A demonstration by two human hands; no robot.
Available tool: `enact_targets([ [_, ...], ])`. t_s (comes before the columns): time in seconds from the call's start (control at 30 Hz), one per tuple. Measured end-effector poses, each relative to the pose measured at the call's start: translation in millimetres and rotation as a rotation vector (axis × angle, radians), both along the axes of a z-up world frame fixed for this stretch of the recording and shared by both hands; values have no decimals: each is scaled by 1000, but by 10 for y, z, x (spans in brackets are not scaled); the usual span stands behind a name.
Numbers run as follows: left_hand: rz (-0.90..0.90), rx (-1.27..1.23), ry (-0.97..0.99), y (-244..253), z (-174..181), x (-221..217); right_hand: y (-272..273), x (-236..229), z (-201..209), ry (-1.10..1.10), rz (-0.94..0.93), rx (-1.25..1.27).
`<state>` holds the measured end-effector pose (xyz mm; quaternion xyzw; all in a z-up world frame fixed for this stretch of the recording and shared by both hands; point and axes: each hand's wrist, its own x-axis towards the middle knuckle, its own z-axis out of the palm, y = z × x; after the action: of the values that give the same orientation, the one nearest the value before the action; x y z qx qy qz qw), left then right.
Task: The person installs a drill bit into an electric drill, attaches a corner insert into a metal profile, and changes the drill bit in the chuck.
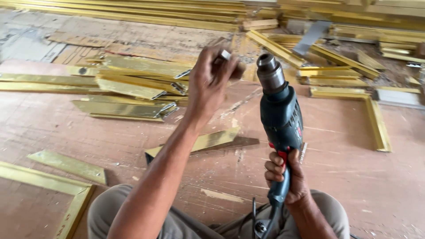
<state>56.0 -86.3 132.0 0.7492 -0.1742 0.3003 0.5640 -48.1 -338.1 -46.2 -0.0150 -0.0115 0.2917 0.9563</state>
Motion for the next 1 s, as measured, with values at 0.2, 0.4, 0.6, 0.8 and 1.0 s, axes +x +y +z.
enact_targets([
  [0.2, -22, -80, -83, -126, 210, -12, 79, -30, 12, -74, 30, -77],
  [0.4, -85, -112, -150, -210, 251, -108, 43, -58, 77, -60, -1, -149],
  [0.6, -65, -15, -89, -241, 294, -174, 26, -55, 113, -41, -22, -165],
  [0.8, -89, -98, -84, -379, 164, -190, 45, -91, 81, -21, 14, -176],
  [1.0, -319, -723, -26, -663, 92, -339, 181, -194, 151, 13, 118, -56],
])
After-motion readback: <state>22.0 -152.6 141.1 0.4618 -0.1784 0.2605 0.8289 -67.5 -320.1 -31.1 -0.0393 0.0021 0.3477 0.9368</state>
